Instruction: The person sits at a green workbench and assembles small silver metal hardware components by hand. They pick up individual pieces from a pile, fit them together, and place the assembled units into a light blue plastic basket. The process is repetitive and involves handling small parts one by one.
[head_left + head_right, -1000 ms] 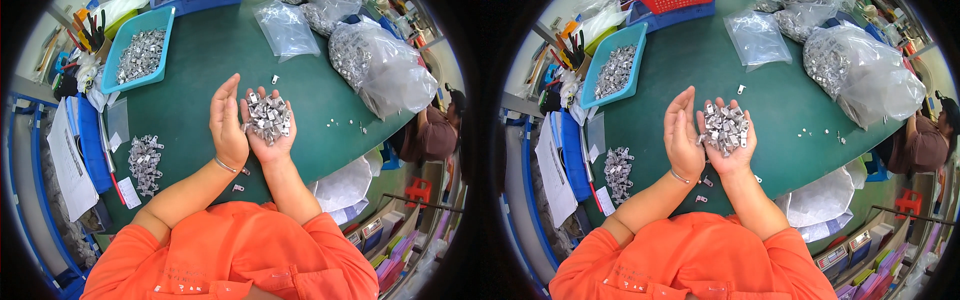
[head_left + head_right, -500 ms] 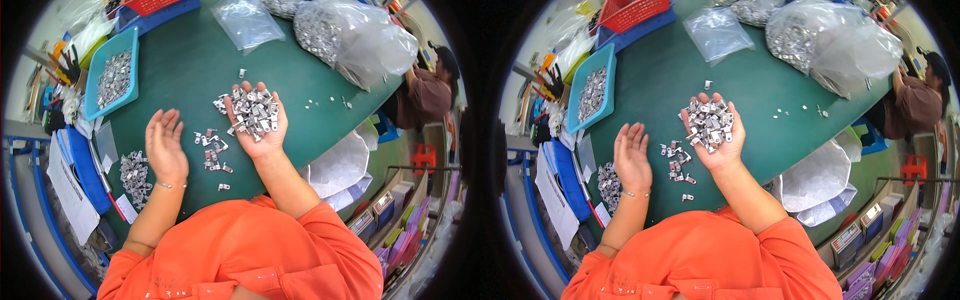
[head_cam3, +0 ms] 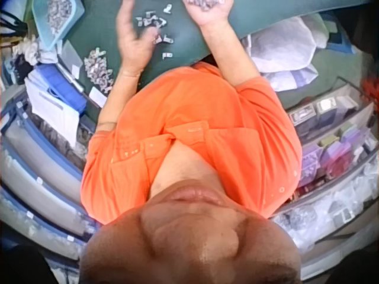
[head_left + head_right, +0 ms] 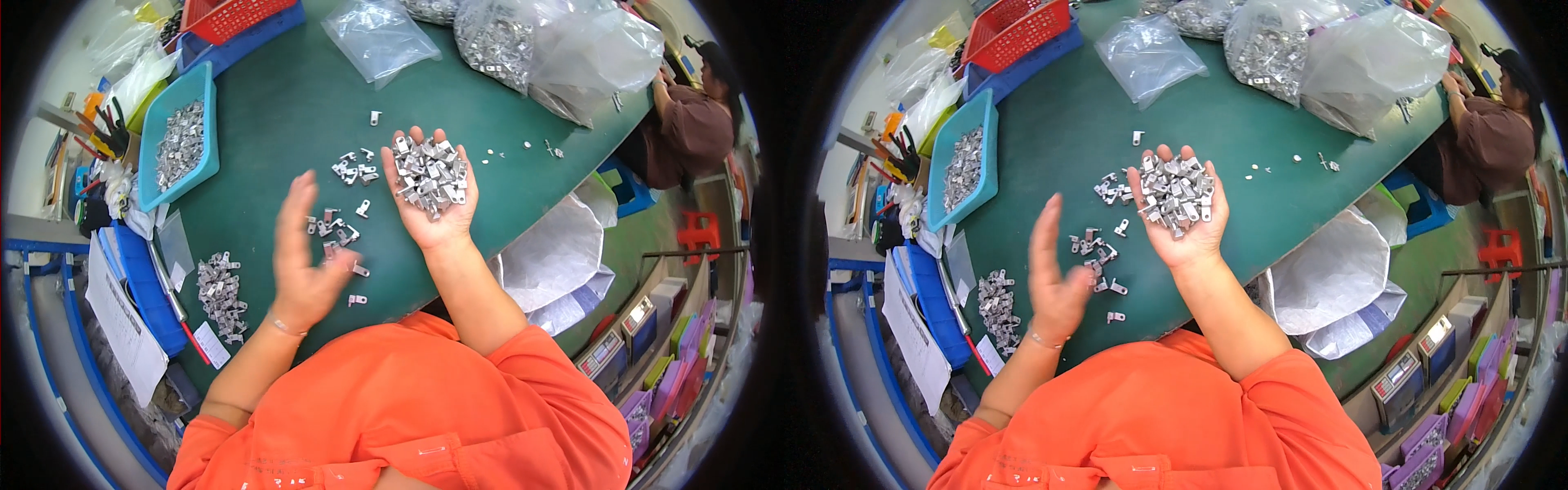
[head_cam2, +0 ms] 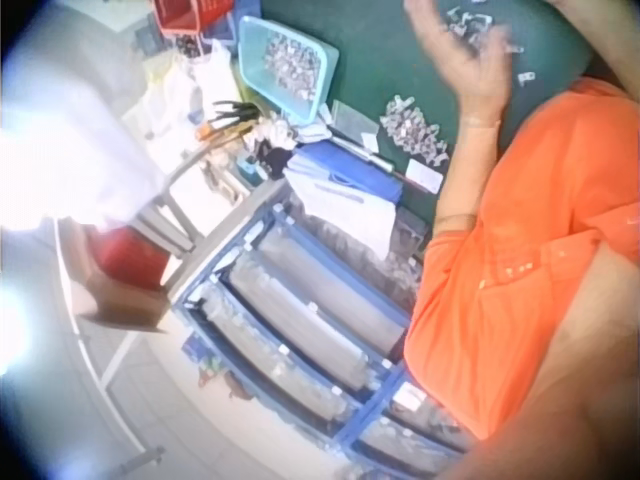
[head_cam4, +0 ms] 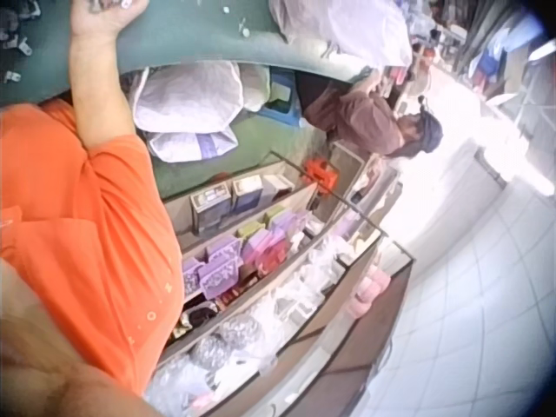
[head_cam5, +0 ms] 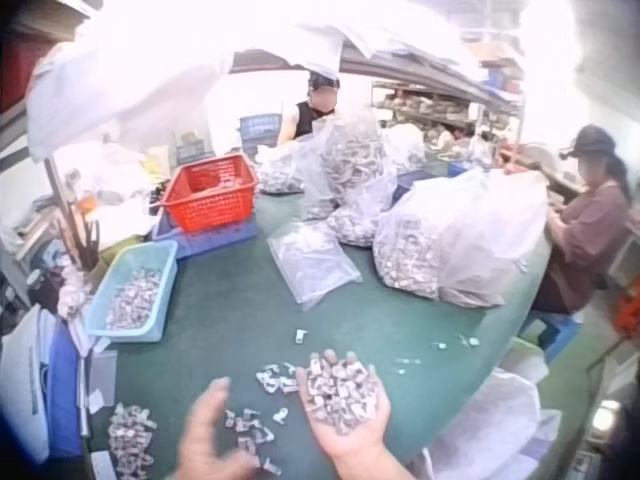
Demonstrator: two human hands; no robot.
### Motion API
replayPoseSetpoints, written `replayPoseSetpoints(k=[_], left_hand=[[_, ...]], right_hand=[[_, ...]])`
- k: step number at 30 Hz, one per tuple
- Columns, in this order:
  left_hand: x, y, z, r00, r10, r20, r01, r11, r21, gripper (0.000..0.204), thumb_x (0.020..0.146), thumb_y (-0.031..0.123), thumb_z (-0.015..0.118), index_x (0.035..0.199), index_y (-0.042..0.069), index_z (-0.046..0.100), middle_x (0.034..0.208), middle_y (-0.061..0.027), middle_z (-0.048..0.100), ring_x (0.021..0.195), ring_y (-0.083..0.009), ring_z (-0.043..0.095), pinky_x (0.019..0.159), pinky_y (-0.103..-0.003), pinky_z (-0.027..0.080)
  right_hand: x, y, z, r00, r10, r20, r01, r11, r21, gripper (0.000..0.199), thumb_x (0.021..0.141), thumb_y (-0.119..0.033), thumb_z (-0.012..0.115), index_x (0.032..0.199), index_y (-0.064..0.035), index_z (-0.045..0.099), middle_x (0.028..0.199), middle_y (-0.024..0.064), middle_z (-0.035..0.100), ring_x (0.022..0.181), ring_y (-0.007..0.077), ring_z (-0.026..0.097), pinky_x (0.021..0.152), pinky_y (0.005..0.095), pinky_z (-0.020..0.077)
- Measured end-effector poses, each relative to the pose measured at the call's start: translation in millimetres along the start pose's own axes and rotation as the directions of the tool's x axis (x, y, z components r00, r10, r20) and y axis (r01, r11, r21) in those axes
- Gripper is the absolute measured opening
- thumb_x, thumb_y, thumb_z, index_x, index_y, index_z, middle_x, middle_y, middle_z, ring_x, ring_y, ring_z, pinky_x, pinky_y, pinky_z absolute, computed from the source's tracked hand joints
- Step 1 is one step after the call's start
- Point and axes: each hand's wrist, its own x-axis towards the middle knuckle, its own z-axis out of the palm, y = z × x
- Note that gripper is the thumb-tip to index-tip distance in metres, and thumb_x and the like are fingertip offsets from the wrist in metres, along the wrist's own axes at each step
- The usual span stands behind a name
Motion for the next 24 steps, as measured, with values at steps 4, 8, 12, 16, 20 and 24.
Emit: replayPoseSetpoints(k=[4, 8, 12, 16, 20, 24], left_hand=[[34, 13, 46, 0.965, 0.202, 0.165, -0.24, 0.934, 0.263, 0.099, 0.066, 0.042, 0.082, 0.145, 0.009, 0.032, 0.154, -0.0234, 0.016, 0.142, -0.0449, 0.014, 0.112, -0.054, 0.016], [51, -7, 65, 0.982, -0.036, -0.185, 0.013, 0.992, -0.125, 0.023, 0.086, 0.008, 0.063, 0.109, 0.003, 0.066, 0.118, -0.0172, 0.061, 0.116, -0.0283, 0.056, 0.098, -0.036, 0.044], [54, -11, 64, 0.792, -0.599, -0.116, 0.181, 0.412, -0.893, 0.022, 0.091, 0.001, 0.048, 0.111, -0.003, 0.056, 0.11, -0.0141, 0.062, 0.097, -0.0203, 0.061, 0.089, -0.033, 0.049], [52, -20, 55, 0.779, -0.624, -0.057, 0.045, 0.147, -0.988, 0.024, 0.093, 0.008, 0.036, 0.108, -0.001, 0.051, 0.116, -0.0178, 0.058, 0.106, -0.0247, 0.056, 0.097, -0.039, 0.045], [56, -15, 50, 0.805, -0.59, -0.061, 0.062, 0.187, -0.98, 0.036, 0.098, 0.022, 0.032, 0.117, -0.002, 0.051, 0.121, -0.02, 0.057, 0.114, -0.0287, 0.052, 0.104, -0.042, 0.04], [51, -13, 60, 0.928, -0.349, -0.126, 0.061, 0.479, -0.875, 0.044, 0.103, 0.026, 0.028, 0.125, -0.005, 0.048, 0.121, -0.0179, 0.058, 0.112, -0.0232, 0.054, 0.101, -0.035, 0.04]], right_hand=[[-6, 19, -2, 0.996, 0.058, -0.073, -0.066, 0.991, -0.113, 0.029, 0.096, -0.033, 0.045, 0.111, -0.0102, 0.058, 0.11, 0.0126, 0.063, 0.111, 0.03, 0.056, 0.098, 0.0472, 0.0443], [-9, 37, -8, 0.992, 0.073, -0.104, -0.091, 0.977, -0.19, 0.03, 0.096, -0.03, 0.047, 0.111, -0.0066, 0.058, 0.108, 0.0111, 0.063, 0.103, 0.0248, 0.06, 0.094, 0.0394, 0.0475], [-8, 43, -4, 0.984, 0.071, -0.163, -0.089, 0.99, -0.107, 0.03, 0.096, -0.029, 0.045, 0.113, -0.0064, 0.056, 0.111, 0.0125, 0.061, 0.107, 0.0268, 0.057, 0.097, 0.043, 0.0445], [-4, 45, -9, 0.991, 0.101, -0.088, -0.107, 0.992, -0.069, 0.032, 0.097, -0.03, 0.042, 0.114, -0.0068, 0.055, 0.113, 0.0141, 0.06, 0.111, 0.0296, 0.054, 0.101, 0.0466, 0.0412], [0, 45, -10, 0.988, 0.079, -0.129, -0.091, 0.992, -0.088, 0.035, 0.097, -0.032, 0.039, 0.117, -0.0079, 0.055, 0.117, 0.0137, 0.058, 0.114, 0.03, 0.052, 0.102, 0.047, 0.0402], [2, 44, -18, 0.986, 0.13, -0.104, -0.136, 0.989, -0.056, 0.037, 0.098, -0.033, 0.038, 0.119, -0.0083, 0.055, 0.121, 0.0134, 0.057, 0.115, 0.0297, 0.052, 0.103, 0.0471, 0.0397]])
